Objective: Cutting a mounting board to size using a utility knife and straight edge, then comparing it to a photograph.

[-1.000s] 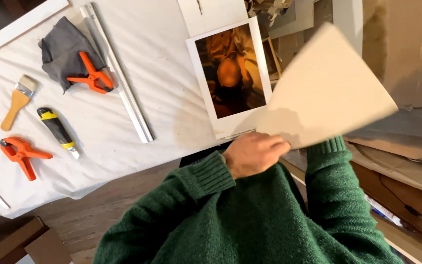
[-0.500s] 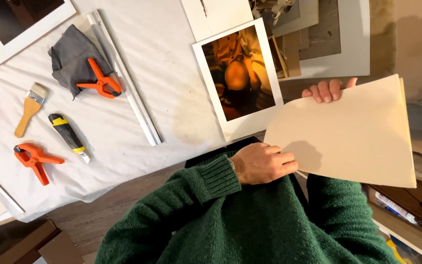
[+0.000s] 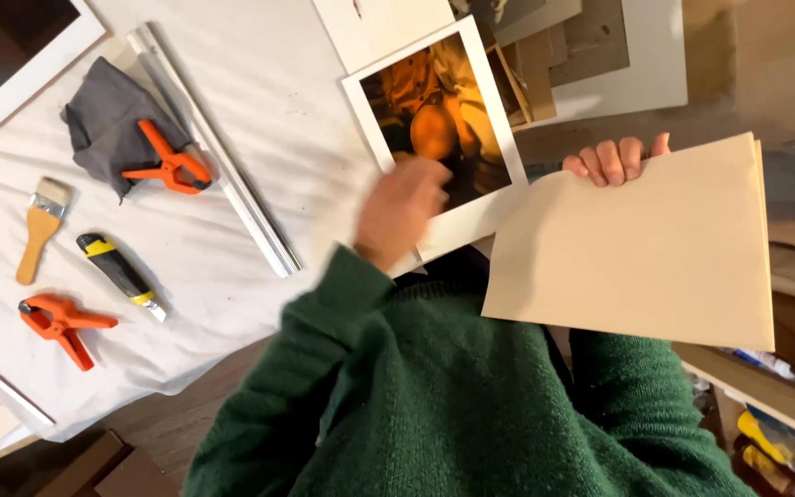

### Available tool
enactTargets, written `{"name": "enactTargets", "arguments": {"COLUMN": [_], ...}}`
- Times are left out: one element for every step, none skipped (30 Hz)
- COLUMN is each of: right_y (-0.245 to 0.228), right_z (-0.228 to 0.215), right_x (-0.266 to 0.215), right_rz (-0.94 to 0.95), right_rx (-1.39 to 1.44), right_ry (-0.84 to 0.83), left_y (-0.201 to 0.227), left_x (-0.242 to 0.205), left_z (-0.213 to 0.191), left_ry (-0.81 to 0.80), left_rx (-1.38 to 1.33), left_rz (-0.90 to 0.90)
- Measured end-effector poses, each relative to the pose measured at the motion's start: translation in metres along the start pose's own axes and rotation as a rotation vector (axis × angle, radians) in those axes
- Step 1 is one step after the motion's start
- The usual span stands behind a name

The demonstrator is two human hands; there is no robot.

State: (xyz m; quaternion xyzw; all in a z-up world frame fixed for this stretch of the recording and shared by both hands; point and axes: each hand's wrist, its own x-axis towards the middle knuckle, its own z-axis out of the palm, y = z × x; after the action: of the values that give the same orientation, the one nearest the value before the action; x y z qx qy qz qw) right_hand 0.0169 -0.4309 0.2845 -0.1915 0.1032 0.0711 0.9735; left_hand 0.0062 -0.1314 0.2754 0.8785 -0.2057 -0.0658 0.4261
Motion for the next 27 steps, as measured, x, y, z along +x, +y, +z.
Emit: {"name": "enactTargets", "arguments": {"right_y": [0.002, 0.004, 0.004, 0.005, 0.005, 0.005, 0.005, 0.005, 0.004, 0.003, 0.002, 0.002, 0.001, 0.001, 0.002, 0.002, 0.002, 0.001, 0.0, 0.0, 0.0, 0.001, 0.001, 0.001, 0.001, 0.002, 0.002], "right_z": [0.008, 0.016, 0.019, 0.023, 0.026, 0.025, 0.023, 0.021, 0.019, 0.016, 0.013, 0.011, 0.01, 0.008, 0.007, 0.005, 0.003, 0.001, -0.001, -0.003, -0.006, -0.009, -0.012, -0.014, -0.016, -0.018, -0.014], "right_x": [-0.004, -0.004, -0.004, -0.003, -0.002, -0.004, -0.006, -0.007, -0.007, -0.009, -0.012, -0.014, -0.015, -0.017, -0.018, -0.022, -0.025, -0.027, -0.03, -0.033, -0.038, -0.04, -0.042, -0.045, -0.047, -0.049, -0.05], "right_rz": [-0.017, -0.032, -0.036, -0.044, -0.051, -0.053, -0.053, -0.056, -0.061, -0.065, -0.069, -0.073, -0.084, -0.095, -0.1, -0.122, -0.145, -0.154, -0.176, -0.195, -0.2, -0.216, -0.232, -0.24, -0.258, -0.276, -0.284], "right_rx": [0.04, 0.079, 0.078, 0.097, 0.116, 0.118, 0.122, 0.127, 0.129, 0.121, 0.113, 0.117, 0.128, 0.139, 0.143, 0.171, 0.199, 0.201, 0.217, 0.235, 0.24, 0.251, 0.261, 0.27, 0.288, 0.308, 0.318], "right_ry": [0.039, 0.071, 0.071, 0.082, 0.093, 0.099, 0.095, 0.088, 0.089, 0.071, 0.052, 0.053, 0.052, 0.05, 0.049, 0.068, 0.088, 0.09, 0.103, 0.118, 0.124, 0.137, 0.149, 0.153, 0.167, 0.18, 0.182], "left_y": [-0.016, -0.034, -0.039, -0.045, -0.051, -0.051, -0.052, -0.053, -0.053, -0.052, -0.051, -0.051, -0.05, -0.05, -0.05, -0.05, -0.05, -0.05, -0.049, -0.047, -0.047, -0.048, -0.048, -0.048, -0.048, -0.048, -0.046], "left_x": [0.005, 0.012, 0.014, 0.017, 0.02, 0.019, 0.019, 0.021, 0.022, 0.023, 0.023, 0.024, 0.025, 0.026, 0.026, 0.026, 0.026, 0.028, 0.03, 0.029, 0.028, 0.029, 0.03, 0.03, 0.031, 0.031, 0.032], "left_z": [-0.014, -0.029, -0.034, -0.039, -0.045, -0.044, -0.043, -0.043, -0.043, -0.043, -0.042, -0.043, -0.043, -0.044, -0.045, -0.044, -0.043, -0.044, -0.045, -0.046, -0.045, -0.046, -0.046, -0.046, -0.047, -0.047, -0.049], "left_ry": [0.025, 0.057, 0.056, -0.04, -0.135, -0.141, -0.218, -0.294, -0.297, -0.322, -0.347, -0.351, -0.356, -0.359, -0.362, -0.356, -0.351, -0.356, -0.347, -0.342, -0.351, -0.351, -0.352, -0.362, -0.362, -0.363, -0.372], "left_rx": [0.154, 0.31, 0.309, 0.414, 0.52, 0.518, 0.555, 0.593, 0.594, 0.6, 0.606, 0.608, 0.604, 0.602, 0.606, 0.596, 0.586, 0.586, 0.578, 0.57, 0.571, 0.569, 0.568, 0.573, 0.574, 0.577, 0.584], "left_rz": [0.042, 0.086, 0.09, 0.125, 0.161, 0.162, 0.167, 0.177, 0.181, 0.167, 0.153, 0.157, 0.148, 0.141, 0.145, 0.14, 0.134, 0.143, 0.142, 0.135, 0.139, 0.136, 0.132, 0.138, 0.14, 0.143, 0.15]}}
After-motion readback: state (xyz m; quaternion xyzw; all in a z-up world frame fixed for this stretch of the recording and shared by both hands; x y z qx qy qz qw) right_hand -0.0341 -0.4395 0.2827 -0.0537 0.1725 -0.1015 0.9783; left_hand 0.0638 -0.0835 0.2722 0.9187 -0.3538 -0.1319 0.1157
